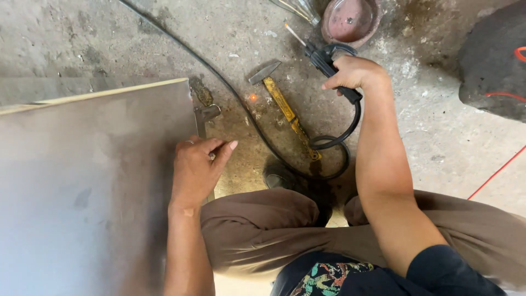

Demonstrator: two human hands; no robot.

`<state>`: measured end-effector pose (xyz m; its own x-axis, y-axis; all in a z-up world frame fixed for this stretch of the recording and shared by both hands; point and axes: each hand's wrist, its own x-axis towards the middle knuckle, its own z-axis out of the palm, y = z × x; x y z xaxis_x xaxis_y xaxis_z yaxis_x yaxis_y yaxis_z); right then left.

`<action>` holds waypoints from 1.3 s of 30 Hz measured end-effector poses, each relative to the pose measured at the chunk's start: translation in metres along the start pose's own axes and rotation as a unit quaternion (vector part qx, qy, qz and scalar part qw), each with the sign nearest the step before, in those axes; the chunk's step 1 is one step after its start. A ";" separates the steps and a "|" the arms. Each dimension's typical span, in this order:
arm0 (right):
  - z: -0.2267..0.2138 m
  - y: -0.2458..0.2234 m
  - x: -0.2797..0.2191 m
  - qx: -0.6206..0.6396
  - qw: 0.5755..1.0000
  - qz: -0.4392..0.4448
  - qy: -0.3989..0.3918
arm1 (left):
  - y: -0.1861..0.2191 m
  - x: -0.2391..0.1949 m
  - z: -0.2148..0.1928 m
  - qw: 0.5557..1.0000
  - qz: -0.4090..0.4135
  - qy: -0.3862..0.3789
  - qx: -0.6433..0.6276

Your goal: Assembling and welding the edges of a stainless steel metal cabinet.

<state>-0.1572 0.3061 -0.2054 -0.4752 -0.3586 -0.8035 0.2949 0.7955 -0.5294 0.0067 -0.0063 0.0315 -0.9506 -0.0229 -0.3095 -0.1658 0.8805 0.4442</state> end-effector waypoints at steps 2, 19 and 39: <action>0.006 -0.005 0.015 -0.053 0.999 0.008 -0.010 | 0.002 -0.002 -0.002 1.000 -0.007 0.001 -0.007; 0.163 -0.064 0.051 -0.288 0.957 -0.030 0.029 | 0.012 0.009 -0.014 0.976 0.070 0.195 0.064; 0.281 -0.185 -0.018 0.753 0.634 -0.167 0.049 | -0.020 0.081 -0.066 0.796 0.062 0.069 0.599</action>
<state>0.0300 0.0279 -0.1691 -0.7473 -0.2931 -0.5963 0.5863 -0.7132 -0.3842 -0.0841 -0.0567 0.0533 -0.9737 0.1196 -0.1938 0.2213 0.6979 -0.6811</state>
